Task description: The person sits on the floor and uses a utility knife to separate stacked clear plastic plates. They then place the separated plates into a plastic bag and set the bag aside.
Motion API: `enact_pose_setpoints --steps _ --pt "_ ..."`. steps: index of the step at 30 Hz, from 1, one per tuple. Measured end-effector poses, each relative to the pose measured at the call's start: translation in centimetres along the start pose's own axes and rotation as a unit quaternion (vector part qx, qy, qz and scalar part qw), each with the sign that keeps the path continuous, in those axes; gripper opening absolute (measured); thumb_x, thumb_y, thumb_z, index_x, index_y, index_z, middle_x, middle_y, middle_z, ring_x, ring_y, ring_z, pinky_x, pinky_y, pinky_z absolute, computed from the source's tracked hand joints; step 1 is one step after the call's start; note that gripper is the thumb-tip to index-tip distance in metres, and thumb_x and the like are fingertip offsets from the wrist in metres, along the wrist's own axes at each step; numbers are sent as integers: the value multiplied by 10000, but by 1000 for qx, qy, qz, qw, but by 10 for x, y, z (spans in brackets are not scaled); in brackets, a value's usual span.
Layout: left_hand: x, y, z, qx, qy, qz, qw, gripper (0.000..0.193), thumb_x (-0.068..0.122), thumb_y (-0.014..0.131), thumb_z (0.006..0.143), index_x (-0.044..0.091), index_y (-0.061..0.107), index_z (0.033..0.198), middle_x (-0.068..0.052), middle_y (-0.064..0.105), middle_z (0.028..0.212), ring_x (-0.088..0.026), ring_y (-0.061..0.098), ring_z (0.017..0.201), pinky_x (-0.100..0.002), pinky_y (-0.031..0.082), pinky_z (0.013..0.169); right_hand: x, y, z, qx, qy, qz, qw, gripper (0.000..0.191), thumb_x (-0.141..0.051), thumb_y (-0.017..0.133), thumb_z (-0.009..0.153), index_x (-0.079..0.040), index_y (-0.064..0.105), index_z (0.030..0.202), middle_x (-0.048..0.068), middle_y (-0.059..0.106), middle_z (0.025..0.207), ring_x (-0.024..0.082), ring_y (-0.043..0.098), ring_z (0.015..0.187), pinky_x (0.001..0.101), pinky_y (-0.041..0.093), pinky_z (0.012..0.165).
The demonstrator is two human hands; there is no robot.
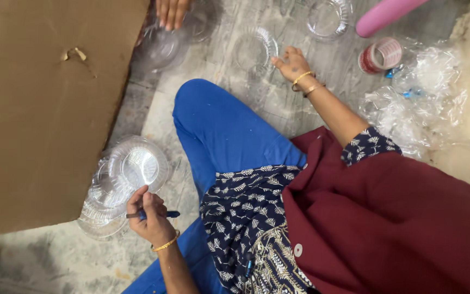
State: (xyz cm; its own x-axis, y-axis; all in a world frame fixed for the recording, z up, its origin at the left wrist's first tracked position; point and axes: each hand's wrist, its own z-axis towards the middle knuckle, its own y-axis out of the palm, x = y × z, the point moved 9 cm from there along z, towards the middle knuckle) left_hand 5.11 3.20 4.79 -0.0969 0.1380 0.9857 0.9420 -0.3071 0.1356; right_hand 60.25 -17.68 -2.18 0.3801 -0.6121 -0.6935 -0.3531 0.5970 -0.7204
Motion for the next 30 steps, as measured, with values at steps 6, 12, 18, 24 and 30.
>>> enact_pose_setpoints --steps 6,12,18,24,30 --pt "2 -10 2 22 11 12 1000 155 101 595 1072 17 620 1200 -39 570 760 -39 417 545 -202 302 467 -9 -18 -22 139 -60 -78 985 422 -222 805 908 -41 603 1232 162 570 1219 363 572 1090 451 476 960" --pt "0 -13 2 33 2 20 999 141 108 596 1075 26 625 1186 -30 553 735 -31 400 532 -199 290 463 -15 -21 -13 174 -31 13 984 284 -128 779 888 -96 630 1128 75 602 1169 269 600 1056 391 496 960" --pt "-2 -15 4 37 -6 16 999 130 103 599 1063 30 630 1165 -30 561 735 -32 407 535 -195 286 456 -30 -9 -23 155 -96 -55 982 333 -96 767 895 -92 623 1195 101 570 1247 313 515 1178 438 419 1052" --pt "-5 -14 3 41 -19 38 998 116 119 599 1069 40 642 1142 -27 562 735 -26 417 550 -188 289 465 -63 33 -45 40 -249 -174 952 593 -224 761 910 30 535 1395 225 421 1511 430 310 1429 564 263 1162" --pt "-8 -14 5 41 -8 35 999 137 144 615 1059 40 657 1138 -29 586 738 -27 425 535 -190 291 460 -68 82 -44 -74 -284 -246 924 534 -220 741 875 -22 578 1342 228 429 1526 420 364 1421 554 332 1130"
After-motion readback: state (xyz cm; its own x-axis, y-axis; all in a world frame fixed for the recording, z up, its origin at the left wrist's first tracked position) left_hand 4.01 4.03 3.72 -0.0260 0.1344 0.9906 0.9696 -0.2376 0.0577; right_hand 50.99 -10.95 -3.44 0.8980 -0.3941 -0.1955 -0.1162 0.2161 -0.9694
